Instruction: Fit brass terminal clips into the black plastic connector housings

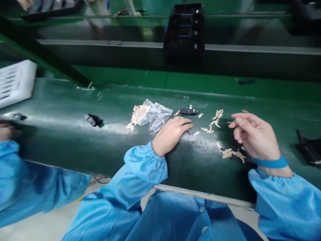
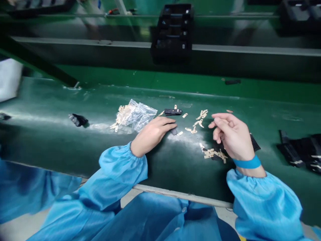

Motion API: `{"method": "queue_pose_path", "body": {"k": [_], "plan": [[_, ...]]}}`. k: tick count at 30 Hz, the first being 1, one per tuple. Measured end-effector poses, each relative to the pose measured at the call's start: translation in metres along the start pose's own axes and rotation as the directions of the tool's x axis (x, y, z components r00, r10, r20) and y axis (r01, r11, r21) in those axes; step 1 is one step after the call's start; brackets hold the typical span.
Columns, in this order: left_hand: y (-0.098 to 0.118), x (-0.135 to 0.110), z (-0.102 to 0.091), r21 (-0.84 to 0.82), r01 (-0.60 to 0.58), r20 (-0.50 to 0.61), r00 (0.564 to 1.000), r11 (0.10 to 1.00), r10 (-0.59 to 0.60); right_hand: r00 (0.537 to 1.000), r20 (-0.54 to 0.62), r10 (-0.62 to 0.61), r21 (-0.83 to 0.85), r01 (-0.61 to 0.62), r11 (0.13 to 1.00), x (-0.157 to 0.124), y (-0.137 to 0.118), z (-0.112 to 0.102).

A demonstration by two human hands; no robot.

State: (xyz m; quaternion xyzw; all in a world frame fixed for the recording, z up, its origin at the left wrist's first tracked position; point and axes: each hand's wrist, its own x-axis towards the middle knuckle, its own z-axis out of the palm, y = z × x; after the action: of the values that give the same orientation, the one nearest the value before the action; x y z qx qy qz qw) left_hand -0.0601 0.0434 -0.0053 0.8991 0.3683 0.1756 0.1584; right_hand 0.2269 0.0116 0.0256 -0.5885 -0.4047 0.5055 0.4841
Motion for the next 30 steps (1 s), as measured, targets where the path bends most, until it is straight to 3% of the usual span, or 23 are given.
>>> {"method": "queue_pose_path", "body": {"k": [3,5,7,11,15,19,22,26,30], "plan": [[0.002,0.001,-0.003,0.032,0.052,-0.006,0.999,0.998,-0.052,0.995,0.094,0.027,-0.27,-0.001,0.963,0.002,-0.006,-0.02],[0.004,0.003,-0.005,-0.008,0.081,-0.025,0.996,0.997,-0.081,0.968,0.238,0.078,-0.475,0.045,0.879,0.001,-0.008,-0.027],[0.007,0.004,-0.005,-0.102,0.09,-0.046,0.994,0.991,-0.095,0.919,0.38,0.107,-0.63,0.173,0.757,-0.001,-0.007,-0.028],[0.014,0.005,0.001,-0.263,0.11,-0.102,0.985,0.958,-0.141,0.838,0.544,0.032,-0.734,0.457,0.502,-0.008,0.001,-0.017],[0.021,0.007,0.006,-0.328,0.147,-0.148,0.967,0.933,-0.205,0.829,0.559,0.014,-0.763,0.507,0.401,-0.015,0.006,-0.007],[0.027,0.009,0.009,-0.472,0.256,-0.048,0.948,0.844,-0.314,0.823,0.568,-0.023,-0.733,0.518,0.44,-0.014,0.003,-0.006],[0.033,0.01,0.011,-0.582,0.315,0.042,0.932,0.75,-0.359,0.845,0.531,-0.056,-0.68,0.465,0.566,-0.01,0.0,-0.004],[0.04,0.012,0.015,-0.623,0.326,0.071,0.929,0.711,-0.363,0.858,0.513,0.013,-0.547,0.315,0.776,-0.011,0.002,0.004],[0.046,0.013,0.019,-0.662,0.378,0.144,0.911,0.647,-0.386,0.883,0.466,-0.062,-0.429,0.286,0.857,-0.018,0.01,0.019]]}}
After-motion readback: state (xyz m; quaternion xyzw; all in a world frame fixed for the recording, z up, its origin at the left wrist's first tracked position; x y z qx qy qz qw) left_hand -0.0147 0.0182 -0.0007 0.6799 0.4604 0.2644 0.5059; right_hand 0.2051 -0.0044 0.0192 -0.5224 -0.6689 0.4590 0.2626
